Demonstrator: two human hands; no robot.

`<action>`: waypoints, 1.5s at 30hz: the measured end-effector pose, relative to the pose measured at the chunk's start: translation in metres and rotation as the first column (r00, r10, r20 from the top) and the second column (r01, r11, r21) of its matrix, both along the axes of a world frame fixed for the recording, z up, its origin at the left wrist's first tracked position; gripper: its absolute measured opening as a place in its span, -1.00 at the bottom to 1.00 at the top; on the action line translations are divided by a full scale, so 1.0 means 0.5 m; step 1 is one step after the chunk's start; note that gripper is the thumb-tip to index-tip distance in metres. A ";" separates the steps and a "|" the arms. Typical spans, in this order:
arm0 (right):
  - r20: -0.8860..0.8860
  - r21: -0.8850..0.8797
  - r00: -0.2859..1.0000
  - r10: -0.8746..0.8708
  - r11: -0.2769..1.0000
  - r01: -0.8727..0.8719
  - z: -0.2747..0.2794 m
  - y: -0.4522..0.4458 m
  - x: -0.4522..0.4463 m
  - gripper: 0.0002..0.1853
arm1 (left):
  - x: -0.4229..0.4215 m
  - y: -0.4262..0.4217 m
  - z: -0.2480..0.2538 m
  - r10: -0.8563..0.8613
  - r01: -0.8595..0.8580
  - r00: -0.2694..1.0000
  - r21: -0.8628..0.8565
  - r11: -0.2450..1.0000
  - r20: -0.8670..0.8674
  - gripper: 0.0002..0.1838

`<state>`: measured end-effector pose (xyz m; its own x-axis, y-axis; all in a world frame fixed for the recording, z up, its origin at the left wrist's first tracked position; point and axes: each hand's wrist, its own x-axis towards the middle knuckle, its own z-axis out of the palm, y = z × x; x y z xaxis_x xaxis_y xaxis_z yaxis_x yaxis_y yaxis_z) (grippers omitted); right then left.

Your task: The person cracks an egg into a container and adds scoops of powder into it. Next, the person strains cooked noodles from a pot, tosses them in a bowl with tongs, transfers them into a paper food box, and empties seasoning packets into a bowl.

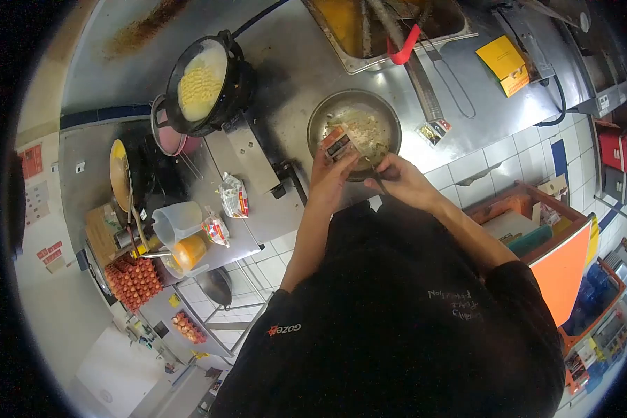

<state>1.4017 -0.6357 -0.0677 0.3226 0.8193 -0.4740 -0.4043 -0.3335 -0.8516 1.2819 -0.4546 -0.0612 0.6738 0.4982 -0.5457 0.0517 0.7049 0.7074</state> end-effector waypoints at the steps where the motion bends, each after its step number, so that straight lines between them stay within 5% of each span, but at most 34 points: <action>1: 0.005 -0.025 1.000 -0.006 1.000 0.006 -0.001 0.003 0.002 -0.61 | 0.002 -0.003 0.001 -0.003 0.003 1.000 0.000 1.000 0.001 -0.27; 9: -0.064 -0.156 0.997 0.040 0.987 -0.050 0.070 0.021 0.022 -0.65 | 0.004 -0.023 -0.031 -0.101 0.118 0.991 0.228 0.966 -0.083 -0.29; 17: -0.107 -0.007 0.994 0.027 1.000 -0.028 0.033 0.017 0.018 -0.67 | -0.003 -0.010 -0.036 -0.140 0.147 0.988 0.121 0.982 -0.061 -0.26; 19: -0.059 -0.216 0.997 0.045 0.975 -0.057 0.054 0.035 0.025 -0.63 | 0.000 -0.007 -0.038 -0.178 0.185 0.982 0.115 0.976 -0.065 -0.25; 28: -0.029 -0.207 0.994 0.107 0.972 -0.111 0.044 0.066 0.064 -0.35 | 0.009 0.015 -0.057 -0.228 0.242 0.969 0.180 0.953 -0.097 -0.19; 37: -0.044 -0.173 0.999 0.002 0.985 -0.009 0.010 0.104 0.061 -0.35 | 0.012 0.033 -0.049 -0.277 0.277 0.960 0.193 0.941 -0.028 -0.17; 39: -0.034 -0.171 0.998 0.048 0.984 -0.053 0.017 0.111 0.075 -0.38 | 0.007 0.031 -0.041 -0.303 0.306 0.952 0.077 0.949 -0.045 -0.19; 45: -0.018 -0.163 0.996 0.090 0.982 -0.091 -0.006 0.129 0.092 -0.41 | 0.010 0.040 -0.019 -0.360 0.375 0.924 0.116 0.920 -0.129 -0.17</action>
